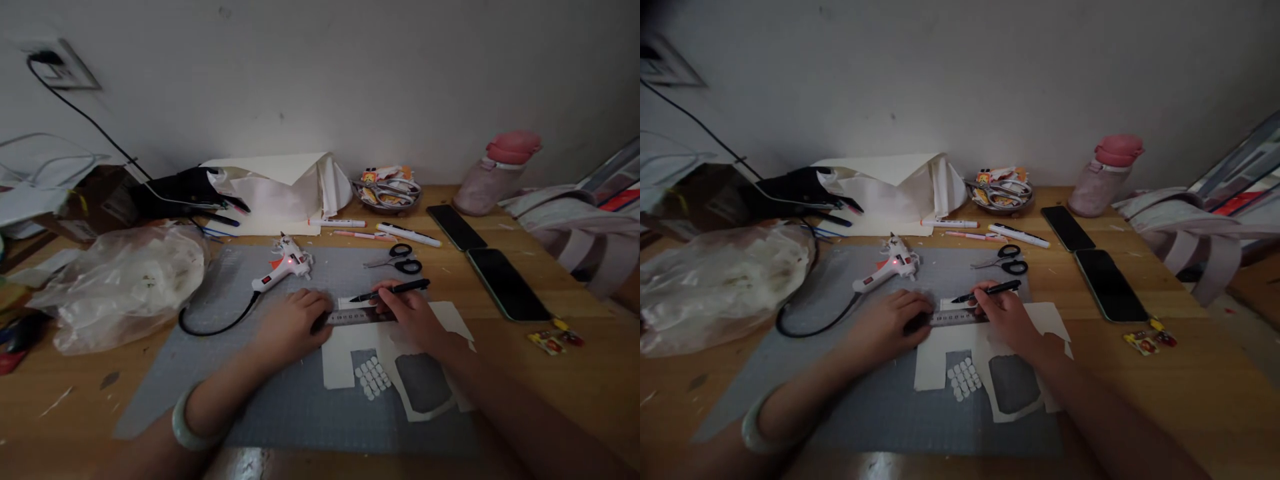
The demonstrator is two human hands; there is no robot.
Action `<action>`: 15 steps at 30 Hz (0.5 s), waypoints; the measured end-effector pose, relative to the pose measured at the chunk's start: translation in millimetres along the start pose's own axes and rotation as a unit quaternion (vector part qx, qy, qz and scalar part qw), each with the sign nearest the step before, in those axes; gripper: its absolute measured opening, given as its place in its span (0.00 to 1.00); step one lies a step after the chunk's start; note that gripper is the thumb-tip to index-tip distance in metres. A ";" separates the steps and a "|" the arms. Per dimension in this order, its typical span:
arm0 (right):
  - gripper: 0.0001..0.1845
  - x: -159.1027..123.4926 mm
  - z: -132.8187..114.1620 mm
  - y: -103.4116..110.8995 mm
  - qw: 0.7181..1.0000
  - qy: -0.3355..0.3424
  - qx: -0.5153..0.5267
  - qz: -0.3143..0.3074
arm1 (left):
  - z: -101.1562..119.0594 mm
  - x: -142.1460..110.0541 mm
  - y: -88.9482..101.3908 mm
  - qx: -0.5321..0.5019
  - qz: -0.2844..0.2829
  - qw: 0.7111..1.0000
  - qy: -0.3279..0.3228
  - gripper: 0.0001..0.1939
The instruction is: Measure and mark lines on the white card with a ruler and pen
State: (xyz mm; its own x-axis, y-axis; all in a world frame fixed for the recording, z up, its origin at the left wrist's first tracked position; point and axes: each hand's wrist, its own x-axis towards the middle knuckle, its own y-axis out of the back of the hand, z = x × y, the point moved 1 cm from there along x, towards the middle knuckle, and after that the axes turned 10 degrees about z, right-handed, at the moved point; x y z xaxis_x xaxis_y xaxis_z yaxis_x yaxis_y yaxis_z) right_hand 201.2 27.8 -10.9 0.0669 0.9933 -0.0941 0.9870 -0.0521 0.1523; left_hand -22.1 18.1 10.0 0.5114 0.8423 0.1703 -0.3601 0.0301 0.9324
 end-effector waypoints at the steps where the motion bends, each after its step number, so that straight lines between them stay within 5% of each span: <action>1: 0.25 -0.2 0.1 -0.2 1.000 0.001 -0.003 -0.001 | -1.6 0.3 -0.6 -0.011 0.004 1.000 -0.001 0.08; 15: 0.22 -2.0 2.4 -1.6 0.999 -0.025 0.033 -0.014 | -7.1 1.0 0.7 -0.050 -0.006 0.999 -0.005 0.08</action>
State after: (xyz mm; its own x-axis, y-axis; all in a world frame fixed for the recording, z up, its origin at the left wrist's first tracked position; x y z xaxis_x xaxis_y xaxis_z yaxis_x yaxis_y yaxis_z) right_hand 199.8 25.7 -13.3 0.0456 0.9881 -0.1467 0.9959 -0.0334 0.0845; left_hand -27.4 22.8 8.6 0.5232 0.8366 0.1622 -0.4291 0.0942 0.8983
